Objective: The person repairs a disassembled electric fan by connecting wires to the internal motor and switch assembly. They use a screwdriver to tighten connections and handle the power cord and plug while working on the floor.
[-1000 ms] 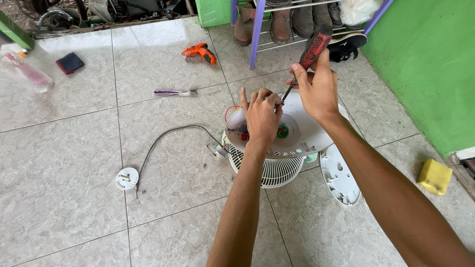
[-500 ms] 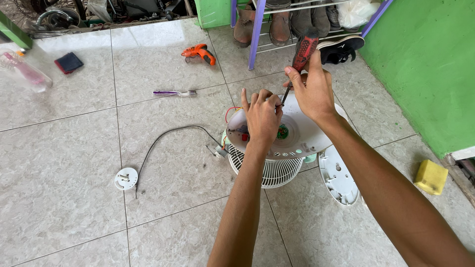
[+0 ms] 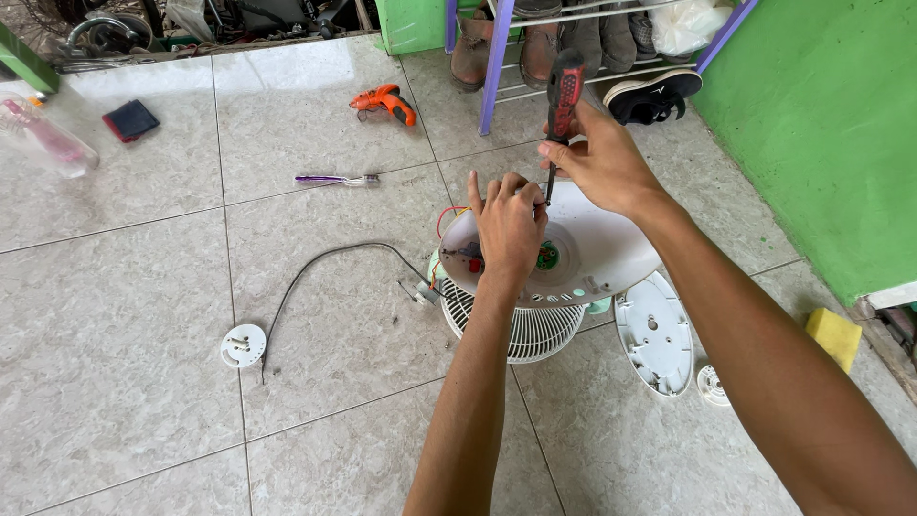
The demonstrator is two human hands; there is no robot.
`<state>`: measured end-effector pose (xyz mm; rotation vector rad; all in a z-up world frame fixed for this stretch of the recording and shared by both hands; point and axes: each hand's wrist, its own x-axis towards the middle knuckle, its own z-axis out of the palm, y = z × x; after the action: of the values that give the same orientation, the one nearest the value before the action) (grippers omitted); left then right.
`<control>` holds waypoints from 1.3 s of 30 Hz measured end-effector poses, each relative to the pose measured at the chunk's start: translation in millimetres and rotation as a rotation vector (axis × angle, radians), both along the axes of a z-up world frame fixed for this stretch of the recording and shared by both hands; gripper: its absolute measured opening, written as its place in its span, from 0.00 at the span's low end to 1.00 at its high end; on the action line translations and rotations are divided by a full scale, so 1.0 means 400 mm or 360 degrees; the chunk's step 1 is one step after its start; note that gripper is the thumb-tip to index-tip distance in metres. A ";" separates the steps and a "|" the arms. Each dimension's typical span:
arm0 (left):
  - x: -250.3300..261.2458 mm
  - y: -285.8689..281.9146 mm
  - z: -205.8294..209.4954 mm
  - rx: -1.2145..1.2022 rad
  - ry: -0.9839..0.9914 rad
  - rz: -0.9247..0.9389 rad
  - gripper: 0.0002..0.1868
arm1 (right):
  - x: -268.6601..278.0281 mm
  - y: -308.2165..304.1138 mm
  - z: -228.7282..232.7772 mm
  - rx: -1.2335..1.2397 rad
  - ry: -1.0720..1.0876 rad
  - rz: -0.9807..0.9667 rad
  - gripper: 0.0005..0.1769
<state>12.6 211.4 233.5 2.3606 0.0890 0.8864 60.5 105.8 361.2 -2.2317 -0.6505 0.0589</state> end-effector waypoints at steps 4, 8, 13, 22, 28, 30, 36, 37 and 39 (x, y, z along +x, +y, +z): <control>0.001 0.001 -0.002 -0.0020 0.0003 -0.0016 0.05 | -0.020 -0.004 0.009 -0.0075 -0.0052 -0.0196 0.24; -0.003 0.000 -0.003 -0.0037 -0.0041 -0.0015 0.06 | -0.015 0.005 -0.021 0.0108 0.0038 -0.0354 0.21; 0.000 -0.001 0.001 -0.0019 0.0032 -0.0004 0.05 | 0.041 -0.043 -0.068 0.0601 0.0465 0.0056 0.13; -0.004 0.003 -0.002 -0.0027 -0.0049 -0.0030 0.05 | -0.002 -0.056 -0.009 -0.0217 0.0001 -0.0259 0.24; 0.002 0.002 0.001 -0.0021 0.0012 -0.0019 0.05 | -0.009 -0.041 -0.016 -0.0003 0.0091 -0.0268 0.19; 0.000 0.003 0.002 -0.0036 -0.0021 -0.0026 0.05 | -0.004 -0.046 -0.017 0.0315 0.0386 -0.0094 0.15; 0.000 0.007 0.001 -0.0061 -0.0009 -0.0033 0.05 | 0.012 -0.068 -0.001 0.0187 0.0404 0.0068 0.15; -0.001 0.006 0.000 -0.0070 -0.0004 -0.0035 0.05 | 0.008 -0.068 0.001 0.0130 0.0346 0.0030 0.15; -0.001 0.005 0.000 -0.0062 0.0012 -0.0036 0.06 | -0.003 -0.064 0.004 0.0025 0.0176 -0.0008 0.15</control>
<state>12.4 213.4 233.4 2.3249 0.0816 0.8575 59.2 80.0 362.7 -2.1975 -0.5836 0.1730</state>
